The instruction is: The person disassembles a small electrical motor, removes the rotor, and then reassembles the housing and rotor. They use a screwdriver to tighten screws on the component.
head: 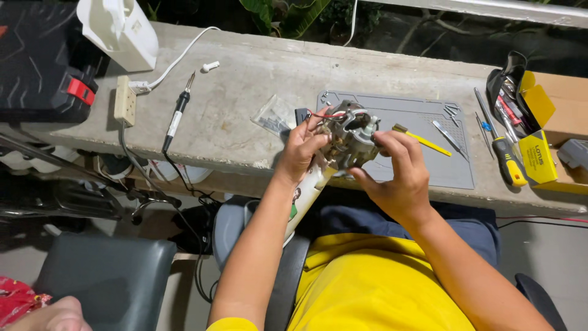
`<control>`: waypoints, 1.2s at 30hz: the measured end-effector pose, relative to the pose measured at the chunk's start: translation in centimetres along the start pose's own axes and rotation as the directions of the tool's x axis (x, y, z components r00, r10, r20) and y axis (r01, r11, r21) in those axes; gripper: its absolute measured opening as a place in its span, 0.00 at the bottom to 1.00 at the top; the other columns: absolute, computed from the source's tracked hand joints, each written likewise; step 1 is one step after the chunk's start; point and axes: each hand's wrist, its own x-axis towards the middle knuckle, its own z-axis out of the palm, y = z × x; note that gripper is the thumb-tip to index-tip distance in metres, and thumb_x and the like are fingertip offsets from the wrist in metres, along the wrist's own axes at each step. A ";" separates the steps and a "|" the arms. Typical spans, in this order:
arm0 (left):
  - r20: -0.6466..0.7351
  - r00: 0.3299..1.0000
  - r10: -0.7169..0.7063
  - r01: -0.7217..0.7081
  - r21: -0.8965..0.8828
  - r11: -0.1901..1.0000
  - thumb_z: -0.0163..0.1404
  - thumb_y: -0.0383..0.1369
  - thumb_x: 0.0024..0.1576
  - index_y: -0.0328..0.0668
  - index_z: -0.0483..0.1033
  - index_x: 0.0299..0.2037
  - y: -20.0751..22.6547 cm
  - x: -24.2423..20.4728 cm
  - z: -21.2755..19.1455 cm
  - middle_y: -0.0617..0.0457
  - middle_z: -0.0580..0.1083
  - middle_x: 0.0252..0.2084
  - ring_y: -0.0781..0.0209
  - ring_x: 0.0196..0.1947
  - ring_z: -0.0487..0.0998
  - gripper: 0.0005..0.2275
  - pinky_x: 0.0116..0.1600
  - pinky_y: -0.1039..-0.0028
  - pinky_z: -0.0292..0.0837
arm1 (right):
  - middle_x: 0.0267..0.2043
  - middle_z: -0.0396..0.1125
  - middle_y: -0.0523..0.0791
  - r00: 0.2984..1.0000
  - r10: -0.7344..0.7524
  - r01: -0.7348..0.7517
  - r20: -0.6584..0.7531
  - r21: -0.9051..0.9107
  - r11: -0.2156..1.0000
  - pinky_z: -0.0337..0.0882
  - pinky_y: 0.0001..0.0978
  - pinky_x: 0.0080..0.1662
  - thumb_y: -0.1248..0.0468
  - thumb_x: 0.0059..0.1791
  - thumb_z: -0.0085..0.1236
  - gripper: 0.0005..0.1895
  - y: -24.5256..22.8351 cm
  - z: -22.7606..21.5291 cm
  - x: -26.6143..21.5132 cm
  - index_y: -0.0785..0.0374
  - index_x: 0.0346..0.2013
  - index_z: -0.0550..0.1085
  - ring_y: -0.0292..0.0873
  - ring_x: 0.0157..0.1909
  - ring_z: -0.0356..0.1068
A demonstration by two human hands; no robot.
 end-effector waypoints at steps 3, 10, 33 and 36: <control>0.040 0.999 -0.030 0.030 0.021 0.999 0.54 0.29 0.53 0.34 0.65 0.70 0.7 0.0 0.3 0.35 0.78 0.48 0.50 0.47 0.79 0.31 0.56 0.61 0.76 | 0.51 0.68 0.56 0.998 0.058 -0.057 -0.022 0.040 0.998 0.77 0.40 0.42 0.63 0.40 0.78 0.34 0.6 0.3 -0.4 0.76 0.55 0.73 0.57 0.48 0.72; -0.029 0.998 -0.050 0.048 -0.052 0.997 0.54 0.31 0.50 0.33 0.64 0.69 -0.6 0.7 0.1 0.39 0.77 0.53 0.53 0.51 0.79 0.33 0.56 0.65 0.77 | 0.49 0.67 0.58 0.998 0.063 -0.061 -0.020 0.095 0.994 0.75 0.47 0.46 0.60 0.39 0.78 0.37 2.9 0.3 -0.8 0.79 0.53 0.71 0.60 0.50 0.71; -0.128 0.962 -0.240 0.222 -0.142 0.965 0.45 0.36 0.58 0.25 0.64 0.66 1.0 1.9 1.4 0.38 0.77 0.51 0.53 0.50 0.79 0.27 0.54 0.68 0.76 | 0.51 0.60 0.51 0.978 0.071 -0.110 0.198 0.195 0.975 0.73 0.44 0.55 0.62 0.45 0.76 0.34 5.2 -0.7 0.0 0.59 0.61 0.66 0.50 0.50 0.68; -0.190 0.944 -0.271 0.256 -0.098 0.962 0.47 0.32 0.57 0.30 0.69 0.64 0.9 2.1 1.3 0.44 0.79 0.45 0.58 0.44 0.80 0.23 0.48 0.73 0.76 | 0.51 0.60 0.51 0.976 0.063 -0.103 0.206 0.191 0.976 0.72 0.44 0.54 0.63 0.45 0.74 0.33 5.2 -0.8 0.2 0.58 0.60 0.66 0.50 0.49 0.68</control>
